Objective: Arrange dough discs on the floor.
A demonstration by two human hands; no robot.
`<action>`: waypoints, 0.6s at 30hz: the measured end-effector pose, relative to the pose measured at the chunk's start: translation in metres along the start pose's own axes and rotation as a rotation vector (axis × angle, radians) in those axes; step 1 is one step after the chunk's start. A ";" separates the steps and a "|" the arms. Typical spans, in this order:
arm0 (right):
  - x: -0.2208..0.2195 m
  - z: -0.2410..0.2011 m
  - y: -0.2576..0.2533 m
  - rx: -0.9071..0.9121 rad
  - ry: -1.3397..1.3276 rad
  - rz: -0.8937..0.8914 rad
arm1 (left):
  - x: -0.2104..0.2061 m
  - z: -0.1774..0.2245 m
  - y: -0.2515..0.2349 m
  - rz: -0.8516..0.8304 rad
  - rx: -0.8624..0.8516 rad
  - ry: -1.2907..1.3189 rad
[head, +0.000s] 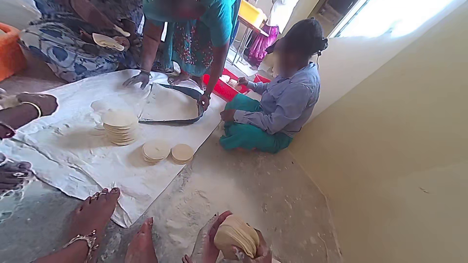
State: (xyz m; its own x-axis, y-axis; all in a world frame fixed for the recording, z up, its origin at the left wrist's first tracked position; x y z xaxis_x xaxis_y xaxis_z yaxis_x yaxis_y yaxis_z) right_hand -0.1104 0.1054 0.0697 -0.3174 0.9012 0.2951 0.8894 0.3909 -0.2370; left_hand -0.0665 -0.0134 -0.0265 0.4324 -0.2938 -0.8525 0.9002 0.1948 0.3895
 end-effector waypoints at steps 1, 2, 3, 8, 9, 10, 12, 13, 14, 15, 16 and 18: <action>-0.001 0.000 0.001 0.036 -0.022 -0.002 | -0.002 0.002 0.002 -0.003 -0.006 -0.007; -0.003 -0.001 0.000 0.055 0.025 -0.023 | -0.006 0.003 0.004 -0.006 0.006 0.003; -0.005 -0.002 -0.001 0.046 0.129 -0.056 | -0.011 0.004 0.007 -0.014 0.026 0.005; -0.004 -0.010 0.000 0.084 0.203 0.000 | -0.003 0.004 0.001 -0.013 0.024 -0.001; -0.002 -0.009 0.003 0.099 0.123 0.012 | -0.003 0.004 0.002 -0.014 0.026 0.006; -0.001 -0.005 0.005 0.088 0.092 0.009 | -0.006 0.003 0.004 -0.036 0.038 0.016; -0.001 0.005 0.006 -0.017 0.191 -0.050 | -0.013 -0.001 0.009 -0.058 0.077 0.031; -0.001 0.007 0.007 -0.089 0.252 -0.071 | -0.012 -0.004 0.009 -0.068 0.093 0.025; 0.001 0.005 0.008 -0.121 0.284 -0.069 | -0.009 -0.006 0.007 -0.086 0.098 0.022; 0.003 0.002 0.007 -0.099 0.273 -0.044 | -0.006 -0.008 0.004 -0.102 0.088 0.032; 0.007 0.000 0.008 -0.033 0.227 -0.001 | -0.005 -0.009 0.003 -0.107 0.070 0.034; 0.010 -0.003 0.011 0.084 0.075 0.031 | -0.008 -0.011 0.008 -0.047 0.054 0.030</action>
State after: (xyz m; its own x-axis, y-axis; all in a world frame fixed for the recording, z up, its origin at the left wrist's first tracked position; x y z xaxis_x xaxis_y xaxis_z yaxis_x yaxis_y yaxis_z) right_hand -0.1026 0.1185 0.0730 -0.2619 0.8976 0.3546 0.8666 0.3804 -0.3229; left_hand -0.0638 0.0003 -0.0203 0.3890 -0.2727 -0.8799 0.9211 0.1305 0.3668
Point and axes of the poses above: each hand's wrist, its own y-axis away from the middle knuckle, its own x-axis out of the back of the hand, z = x × y, the point moved 8 cm from there along -y, towards the middle knuckle, and after that the axes turned 2 degrees about x, right-handed, at the moved point
